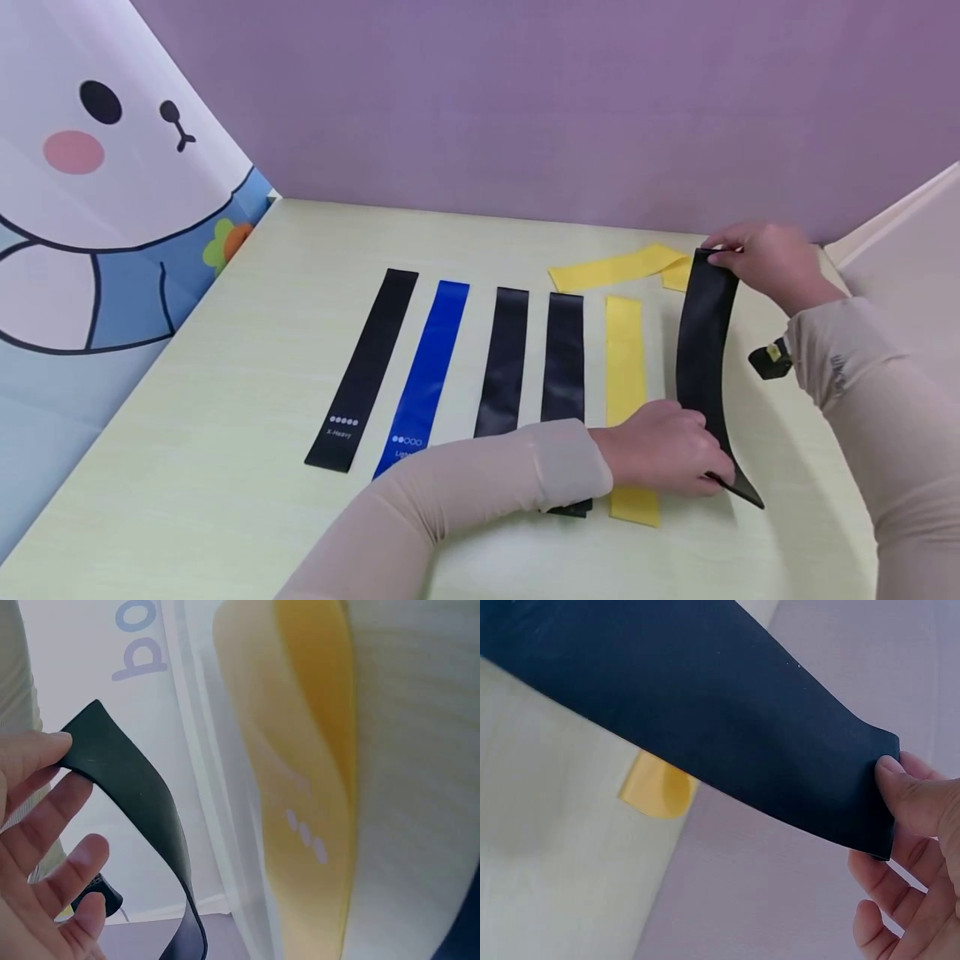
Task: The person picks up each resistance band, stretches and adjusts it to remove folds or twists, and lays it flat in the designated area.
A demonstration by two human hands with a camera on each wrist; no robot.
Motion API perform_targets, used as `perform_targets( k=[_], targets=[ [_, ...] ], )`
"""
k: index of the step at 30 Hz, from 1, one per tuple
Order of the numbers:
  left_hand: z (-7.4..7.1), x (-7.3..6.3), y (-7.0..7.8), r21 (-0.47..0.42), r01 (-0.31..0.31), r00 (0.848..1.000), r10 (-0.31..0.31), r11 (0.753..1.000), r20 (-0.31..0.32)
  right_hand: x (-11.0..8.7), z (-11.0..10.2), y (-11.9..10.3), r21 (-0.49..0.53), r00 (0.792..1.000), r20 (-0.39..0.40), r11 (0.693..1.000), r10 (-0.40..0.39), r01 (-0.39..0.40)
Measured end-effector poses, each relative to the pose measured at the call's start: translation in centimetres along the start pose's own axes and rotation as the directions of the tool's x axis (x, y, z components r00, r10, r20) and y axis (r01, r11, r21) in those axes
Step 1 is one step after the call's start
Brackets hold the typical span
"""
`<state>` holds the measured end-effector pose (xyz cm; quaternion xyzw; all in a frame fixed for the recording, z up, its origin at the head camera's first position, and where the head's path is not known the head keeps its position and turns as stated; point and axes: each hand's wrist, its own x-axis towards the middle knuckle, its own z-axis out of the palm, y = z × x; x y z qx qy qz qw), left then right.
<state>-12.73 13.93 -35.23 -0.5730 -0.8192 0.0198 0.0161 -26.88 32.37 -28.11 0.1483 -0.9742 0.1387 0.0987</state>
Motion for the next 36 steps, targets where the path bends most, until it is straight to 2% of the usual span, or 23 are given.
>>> perform_targets(
  k=[6,15,22,30,36],
  targets=[
    [0.3,0.0,0.4,0.015,-0.043,0.999,0.042,0.999,0.025,-0.2,0.9,0.2,0.026,0.999,0.042,1.000,0.014,-0.016],
    [0.8,0.7,1.5,-0.032,-0.086,0.990,0.089,0.996,0.106,-0.8,2.7,0.5,-0.031,0.980,0.193,0.999,0.045,-0.040],
    [1.2,0.6,1.7,-0.020,-0.112,0.987,0.114,0.994,0.117,-0.9,4.3,0.7,0.039,0.979,0.203,0.999,-0.001,-0.007],
    [1.4,0.8,1.7,-0.116,-0.057,0.971,0.082,0.992,0.226,-0.8,5.4,0.3,0.041,0.978,0.206,0.999,0.017,-0.026],
    [1.4,0.8,1.7,-0.123,-0.054,0.959,0.086,0.991,0.269,-0.6,6.1,0.4,0.032,0.977,0.211,0.999,0.026,-0.033]
  ],
)
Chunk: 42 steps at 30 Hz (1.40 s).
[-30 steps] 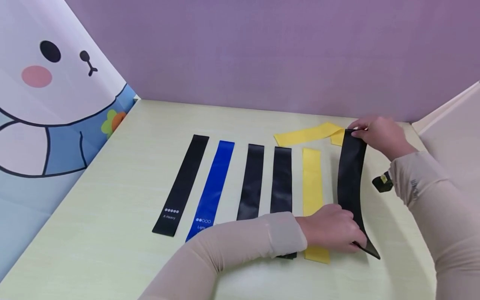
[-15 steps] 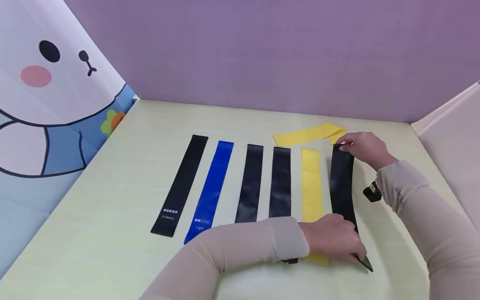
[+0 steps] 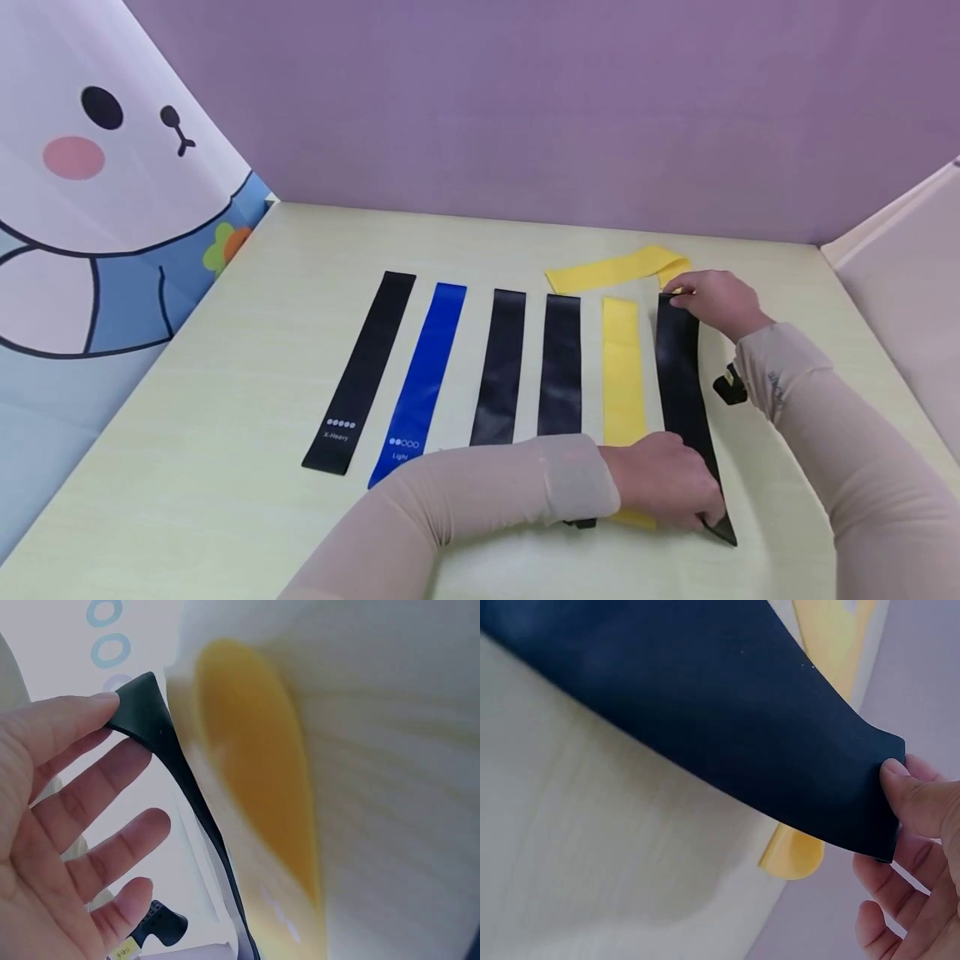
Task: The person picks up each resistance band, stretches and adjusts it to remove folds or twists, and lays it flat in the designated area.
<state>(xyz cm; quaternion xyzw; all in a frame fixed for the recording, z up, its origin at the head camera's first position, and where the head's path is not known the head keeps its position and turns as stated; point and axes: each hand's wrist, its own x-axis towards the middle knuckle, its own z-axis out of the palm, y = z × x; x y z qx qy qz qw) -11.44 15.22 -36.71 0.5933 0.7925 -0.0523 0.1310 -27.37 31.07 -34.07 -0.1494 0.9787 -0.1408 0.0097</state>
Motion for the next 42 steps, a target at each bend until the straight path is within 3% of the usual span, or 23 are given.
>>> perform_targets(
  k=[10,14,20,31,33,38,42],
  targets=[
    [0.1,-0.2,-0.4,-0.079,-0.004,0.999,0.007,0.997,0.034,0.9,0.8,0.9,-0.008,0.999,0.045,1.000,0.028,-0.027],
    [0.1,-0.2,-0.7,-0.164,0.013,0.997,0.000,0.986,0.082,1.3,0.9,1.0,-0.003,0.998,0.062,0.999,0.032,-0.032],
    [0.0,0.0,-1.1,-0.224,0.049,0.993,-0.022,0.973,0.120,1.9,1.3,1.0,0.011,0.996,0.088,0.999,0.034,-0.035],
    [-0.3,0.1,-1.9,-0.424,0.098,0.975,-0.001,0.900,0.221,2.3,2.4,1.5,0.038,0.985,0.162,0.998,0.052,-0.058],
    [-0.4,0.0,-2.0,-0.428,0.085,0.973,0.017,0.900,0.229,2.3,2.4,1.6,0.038,0.984,0.171,0.998,0.048,-0.055],
    [-1.1,-0.4,-3.5,-0.418,0.044,0.980,0.042,0.908,0.194,2.3,2.3,2.1,0.065,0.982,0.175,0.994,0.072,-0.085],
    [-1.8,-1.3,-6.6,-0.423,0.055,0.998,-0.033,0.904,0.059,2.3,2.1,2.4,0.103,0.987,0.128,0.988,0.099,-0.113]
  ],
)
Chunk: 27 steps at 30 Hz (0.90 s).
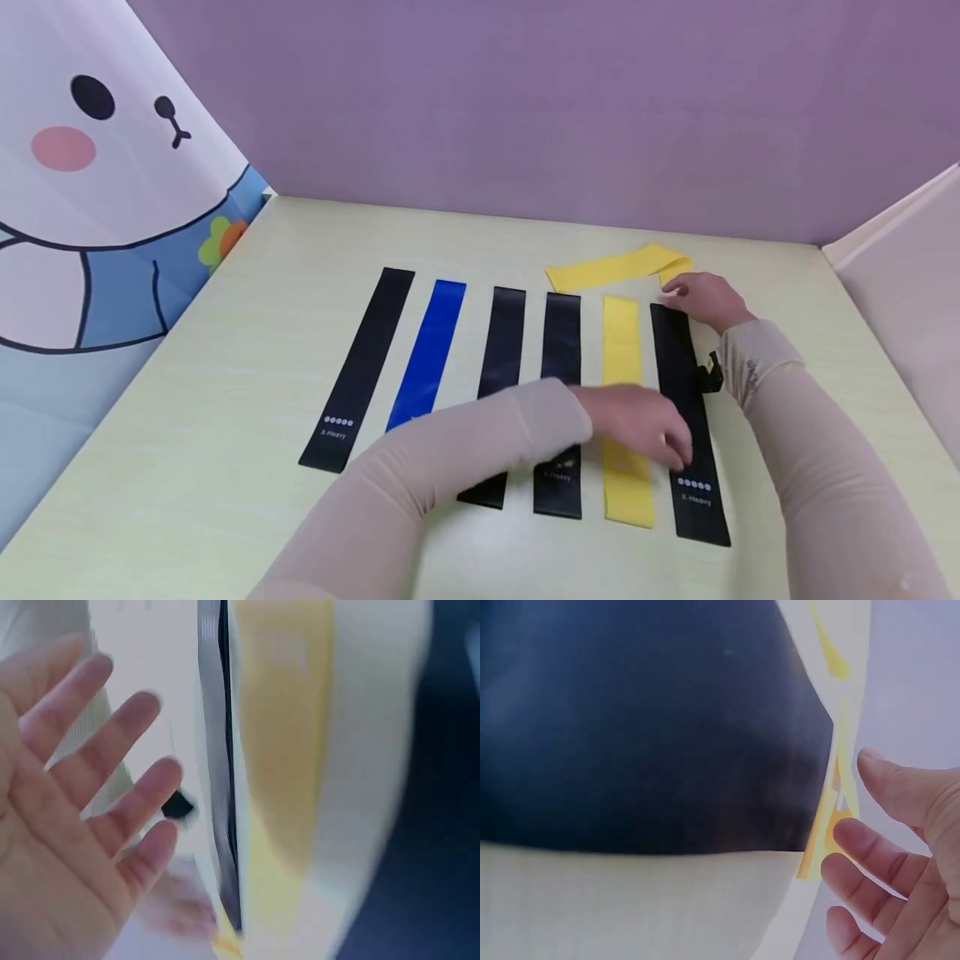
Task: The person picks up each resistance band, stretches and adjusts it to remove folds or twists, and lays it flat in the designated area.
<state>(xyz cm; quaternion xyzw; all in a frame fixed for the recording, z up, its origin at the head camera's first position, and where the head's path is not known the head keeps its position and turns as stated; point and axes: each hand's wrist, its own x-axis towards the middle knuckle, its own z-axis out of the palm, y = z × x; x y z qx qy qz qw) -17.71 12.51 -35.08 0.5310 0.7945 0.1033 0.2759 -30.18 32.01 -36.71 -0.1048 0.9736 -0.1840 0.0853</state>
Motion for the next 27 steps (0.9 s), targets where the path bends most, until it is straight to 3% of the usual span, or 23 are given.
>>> perform_targets(
  k=[2,4,6,9,12,14,16,19,24,27],
  targets=[
    [-1.1,-0.7,-1.8,-0.014,0.051,0.991,-0.053,0.999,-0.126,0.0,-0.1,0.2,0.010,1.000,-0.028,1.000,0.004,-0.004],
    [-2.0,-1.5,-3.7,-0.065,0.128,0.957,-0.141,0.990,-0.255,0.0,-0.2,0.3,0.022,0.999,-0.053,1.000,0.011,-0.010],
    [-2.8,-2.3,-5.5,-0.161,0.213,0.893,-0.259,0.964,-0.368,-0.1,-0.3,0.3,0.054,0.997,-0.065,0.998,0.032,-0.028],
    [-3.7,-3.2,-8.0,-0.315,0.307,0.766,-0.430,0.898,-0.478,-0.2,-0.5,0.2,0.111,0.994,-0.089,0.993,0.059,-0.049],
    [-4.1,-3.7,-10.1,-0.455,0.340,0.645,-0.556,0.823,-0.524,-0.2,-0.5,0.1,0.154,0.986,-0.140,0.986,0.090,-0.068],
    [-4.2,-3.9,-11.1,-0.524,0.341,0.584,-0.613,0.781,-0.532,-0.2,-0.3,0.2,0.168,0.978,-0.180,0.983,0.107,-0.076],
    [-4.3,-4.0,-11.8,-0.579,0.335,0.543,-0.654,0.744,-0.527,-0.1,-0.1,0.2,0.181,0.971,-0.206,0.980,0.119,-0.081],
    [-4.4,-4.1,-12.2,-0.618,0.342,0.513,-0.692,0.708,-0.508,0.2,0.1,0.2,0.198,0.968,-0.214,0.977,0.127,-0.085],
    [-4.7,-4.1,-12.4,-0.590,0.422,0.503,-0.719,0.689,-0.480,0.6,0.2,0.1,0.258,0.966,-0.192,0.958,0.174,-0.122],
    [-4.6,-4.0,-12.6,-0.558,0.468,0.505,-0.726,0.685,-0.467,0.9,0.3,0.0,0.322,0.958,-0.179,0.933,0.224,-0.159]
  ],
)
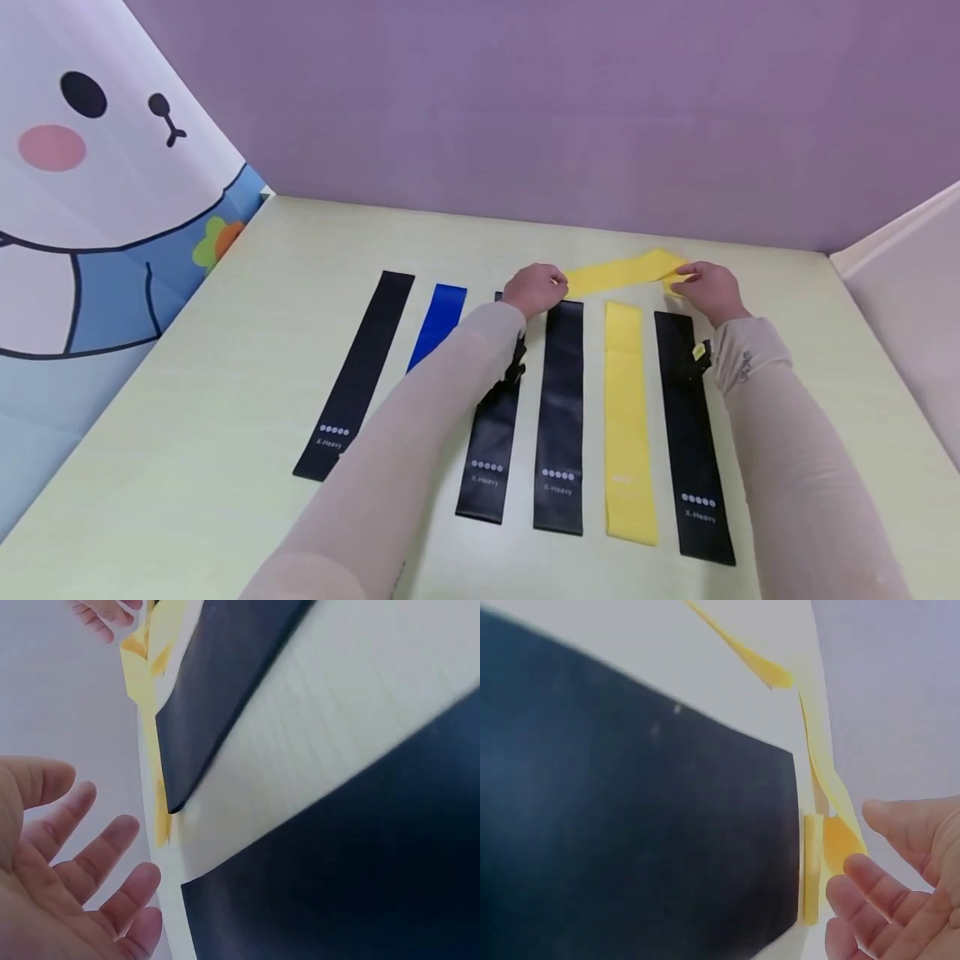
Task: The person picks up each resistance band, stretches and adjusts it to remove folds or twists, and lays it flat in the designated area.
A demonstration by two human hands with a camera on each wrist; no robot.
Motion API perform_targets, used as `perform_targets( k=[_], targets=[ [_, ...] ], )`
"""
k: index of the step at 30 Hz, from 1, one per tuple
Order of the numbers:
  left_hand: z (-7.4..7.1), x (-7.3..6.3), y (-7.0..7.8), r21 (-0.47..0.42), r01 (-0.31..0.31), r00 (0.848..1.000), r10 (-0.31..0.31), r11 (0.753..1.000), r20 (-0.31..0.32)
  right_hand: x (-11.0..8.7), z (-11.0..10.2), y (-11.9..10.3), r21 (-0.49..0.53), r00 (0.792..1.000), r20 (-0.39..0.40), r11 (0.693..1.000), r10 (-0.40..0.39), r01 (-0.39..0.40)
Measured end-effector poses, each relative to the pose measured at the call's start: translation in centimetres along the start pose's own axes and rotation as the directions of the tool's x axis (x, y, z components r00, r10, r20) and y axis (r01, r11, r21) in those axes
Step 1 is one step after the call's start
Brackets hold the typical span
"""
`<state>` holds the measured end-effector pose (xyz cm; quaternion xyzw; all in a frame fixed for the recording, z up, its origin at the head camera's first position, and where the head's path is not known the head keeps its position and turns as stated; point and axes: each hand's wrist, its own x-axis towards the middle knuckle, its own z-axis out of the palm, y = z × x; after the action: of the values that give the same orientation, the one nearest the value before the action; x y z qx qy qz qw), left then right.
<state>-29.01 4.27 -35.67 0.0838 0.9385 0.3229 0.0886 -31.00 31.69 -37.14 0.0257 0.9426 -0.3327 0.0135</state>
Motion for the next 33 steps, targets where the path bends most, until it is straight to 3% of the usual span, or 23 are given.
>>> perform_targets(
  k=[3,5,8,13,16,22,25,33],
  targets=[
    [-0.1,0.5,-0.1,0.019,0.012,1.000,-0.012,1.000,0.010,0.7,0.2,-0.1,0.134,0.997,0.022,0.988,0.076,-0.078],
    [0.0,0.7,-0.1,0.015,0.020,1.000,-0.021,1.000,0.015,0.9,0.4,-0.1,0.247,0.989,0.057,0.958,0.135,-0.145],
    [-0.1,0.8,-0.2,0.004,0.034,0.999,-0.034,0.999,0.014,1.2,0.7,-0.1,0.421,0.971,0.117,0.875,0.207,-0.237],
    [-0.2,0.9,-0.3,0.046,0.067,0.997,-0.069,0.997,0.039,1.5,0.9,-0.7,0.588,0.945,0.222,0.741,0.238,-0.325],
    [-0.3,0.8,-0.3,0.081,0.059,0.996,-0.065,0.995,0.069,1.6,0.8,-1.1,0.630,0.930,0.263,0.684,0.258,-0.368],
    [-0.4,0.5,-0.1,0.143,0.044,0.990,-0.062,0.989,0.124,1.7,1.3,-2.0,0.629,0.922,0.254,0.674,0.293,-0.388],
    [-0.2,0.2,0.1,0.170,0.054,0.983,-0.082,0.984,0.163,1.8,1.7,-2.3,0.639,0.911,0.254,0.651,0.325,-0.411],
    [0.1,0.0,0.3,0.267,0.031,0.978,-0.084,0.963,0.189,2.2,2.1,-3.1,0.747,0.874,0.230,0.498,0.429,-0.441]
  ],
)
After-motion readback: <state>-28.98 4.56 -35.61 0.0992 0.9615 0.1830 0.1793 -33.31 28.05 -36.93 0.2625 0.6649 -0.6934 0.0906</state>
